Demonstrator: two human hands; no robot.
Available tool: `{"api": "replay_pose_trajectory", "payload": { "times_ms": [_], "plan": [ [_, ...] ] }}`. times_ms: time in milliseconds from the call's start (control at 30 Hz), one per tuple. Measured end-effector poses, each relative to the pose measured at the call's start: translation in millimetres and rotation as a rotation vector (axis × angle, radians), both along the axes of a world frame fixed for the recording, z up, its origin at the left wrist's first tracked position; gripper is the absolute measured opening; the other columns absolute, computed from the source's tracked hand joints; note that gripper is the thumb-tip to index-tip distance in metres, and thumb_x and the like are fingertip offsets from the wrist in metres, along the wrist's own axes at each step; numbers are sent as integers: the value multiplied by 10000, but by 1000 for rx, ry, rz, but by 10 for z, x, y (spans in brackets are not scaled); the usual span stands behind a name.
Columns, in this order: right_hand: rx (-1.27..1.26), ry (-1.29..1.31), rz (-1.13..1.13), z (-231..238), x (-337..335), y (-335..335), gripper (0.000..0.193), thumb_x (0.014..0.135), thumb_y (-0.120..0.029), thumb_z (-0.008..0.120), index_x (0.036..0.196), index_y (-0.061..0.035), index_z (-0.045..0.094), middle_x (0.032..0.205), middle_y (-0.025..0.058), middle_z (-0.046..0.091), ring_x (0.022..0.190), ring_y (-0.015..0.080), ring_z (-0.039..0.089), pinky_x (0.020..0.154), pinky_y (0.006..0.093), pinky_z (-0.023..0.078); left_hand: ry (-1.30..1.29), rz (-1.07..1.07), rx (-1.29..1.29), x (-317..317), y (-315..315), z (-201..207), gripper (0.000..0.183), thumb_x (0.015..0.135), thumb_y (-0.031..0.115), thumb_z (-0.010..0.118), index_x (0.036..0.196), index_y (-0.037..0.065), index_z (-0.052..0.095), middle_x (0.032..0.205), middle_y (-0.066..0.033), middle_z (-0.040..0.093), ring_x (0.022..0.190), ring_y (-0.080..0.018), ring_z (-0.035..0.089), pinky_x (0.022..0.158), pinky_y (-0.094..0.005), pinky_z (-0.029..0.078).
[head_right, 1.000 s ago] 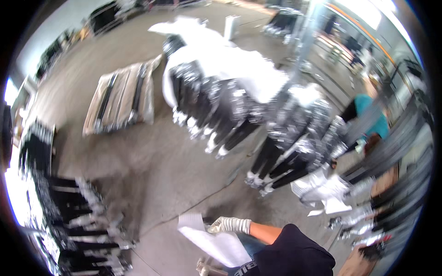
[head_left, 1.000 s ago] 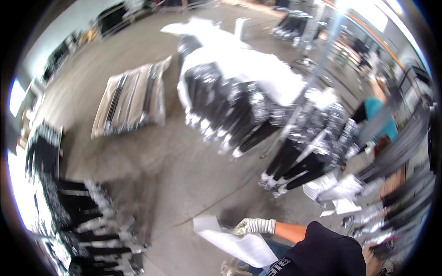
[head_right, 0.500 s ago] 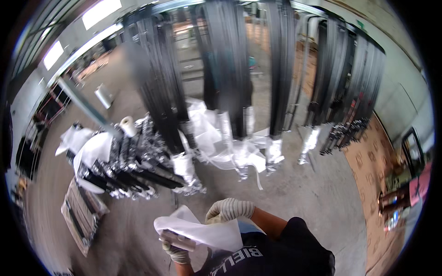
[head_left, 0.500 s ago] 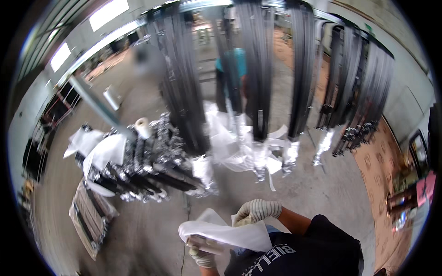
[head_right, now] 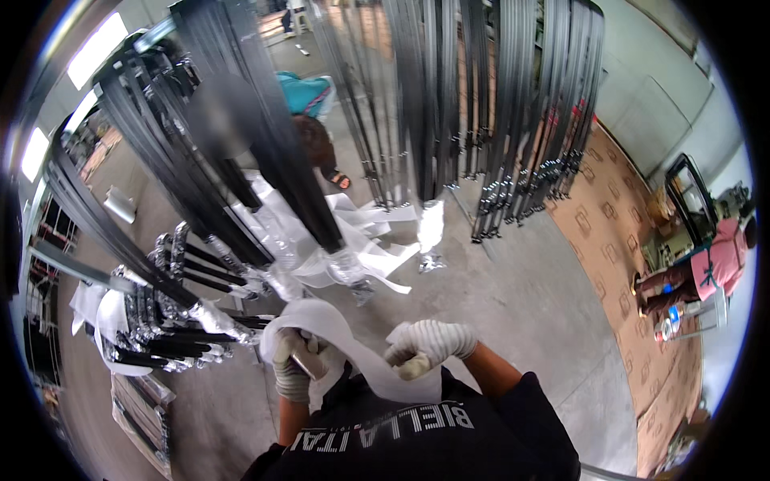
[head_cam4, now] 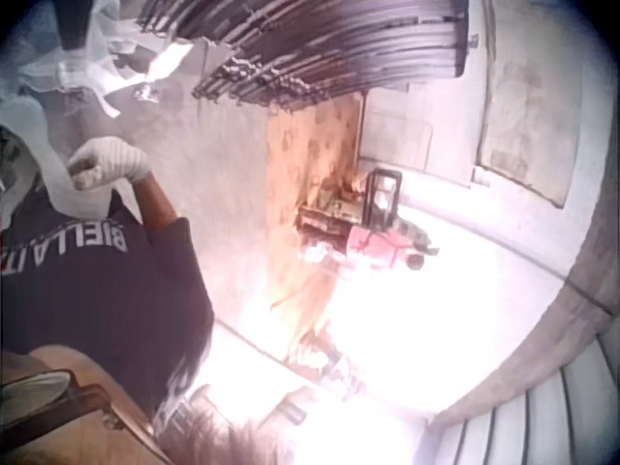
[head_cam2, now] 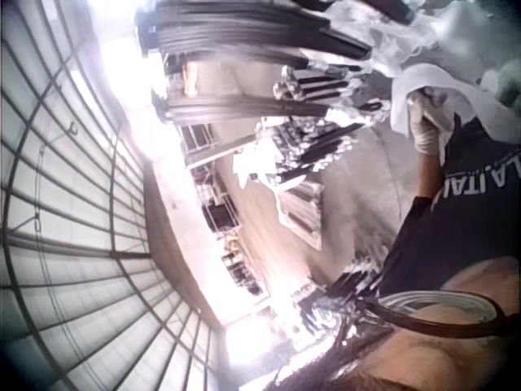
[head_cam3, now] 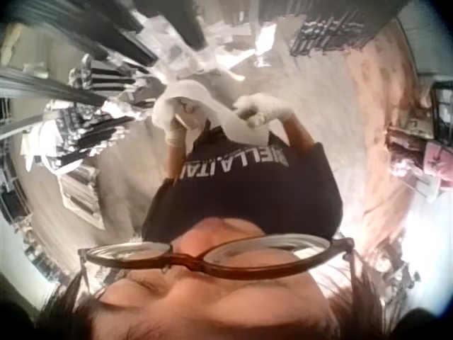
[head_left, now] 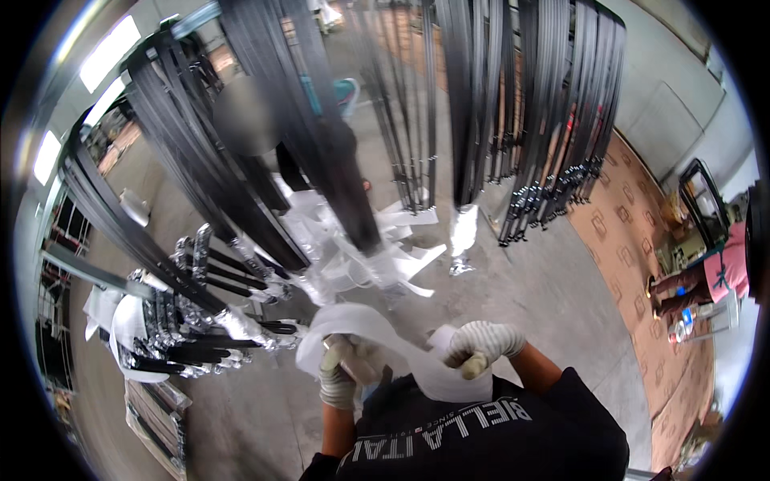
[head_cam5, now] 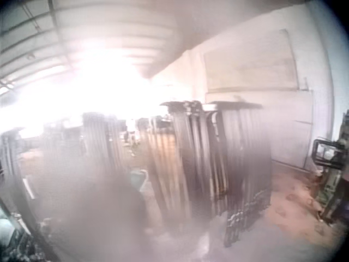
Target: The person wraps the ends of bundles of black metal rods with foam padding and plastic film while they are suspended on a rack.
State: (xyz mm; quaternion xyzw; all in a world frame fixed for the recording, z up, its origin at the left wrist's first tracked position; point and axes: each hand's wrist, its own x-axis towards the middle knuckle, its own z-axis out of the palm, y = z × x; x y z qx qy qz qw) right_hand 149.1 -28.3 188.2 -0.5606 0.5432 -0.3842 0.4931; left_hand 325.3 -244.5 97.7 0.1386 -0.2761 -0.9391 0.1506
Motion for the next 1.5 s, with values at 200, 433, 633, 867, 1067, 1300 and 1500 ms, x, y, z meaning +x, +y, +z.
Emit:
{"api": "replay_pose_trajectory", "payload": {
  "times_ms": [200, 433, 633, 867, 1067, 1300, 1500],
  "plan": [
    [58, -701, 33, 39, -512, 875, 205, 701, -157, 654, 793, 8, 576, 588, -5, 515, 538, 55, 444, 493, 223, 386, -464, -391, -543, -484, 78, 412, 216, 623, 91, 631, 804, 21, 536, 714, -54, 543, 614, -149, 545, 582, -261, 447],
    [13, -168, -484, 254, -500, 1294, 210, 693, -210, 677, 735, -14, 614, 571, 25, 560, 517, 55, 476, 483, 226, 377, 85, -400, -1202, -1059, 310, 898, 245, 511, 188, 681, 700, 72, 577, 1045, -164, 488, 1035, -257, 423, 964, -394, 218],
    [31, -30, -447, 593, -348, 1087, 343, 765, -284, 597, 569, -23, 491, 449, 1, 372, 426, 85, 335, 418, 252, 286, 611, -835, -1296, -1669, 1066, 868, 280, 592, 262, 710, 790, 97, 602, 982, -71, 551, 1108, -245, 387, 1011, -407, 133],
    [-211, -218, -620, 895, -75, 1559, 336, 774, -248, 579, 547, -51, 427, 484, 3, 365, 443, 99, 339, 416, 266, 273, 716, -1349, -978, -1779, 1621, 326, 294, 592, 247, 706, 814, 100, 581, 911, -31, 565, 967, -177, 481, 1001, -397, 175],
    [-237, 337, -1245, 1197, 178, 2285, 183, 768, -211, 555, 695, -68, 468, 606, 39, 443, 545, 152, 418, 495, 291, 334, 619, -1496, -756, -1719, 1711, 134, 243, 588, 158, 708, 785, 77, 589, 809, 6, 567, 870, -120, 489, 860, -304, 335],
    [916, 1023, -1423, 610, -165, 3698, 135, 761, -169, 527, 868, -88, 516, 748, 81, 534, 664, 213, 510, 587, 321, 404, 133, -1457, -781, -1965, 1998, 202, 231, 593, 152, 698, 775, 72, 578, 729, 4, 561, 722, -115, 518, 722, -262, 405],
    [911, 1346, -1712, 21, -582, 4333, 243, 747, -117, 515, 986, -122, 558, 885, 117, 587, 788, 273, 562, 689, 353, 446, 283, -991, -1246, -2598, 2142, 261, 275, 648, 230, 685, 798, 45, 549, 725, -14, 559, 656, -137, 533, 646, -251, 440]
  ]
}}
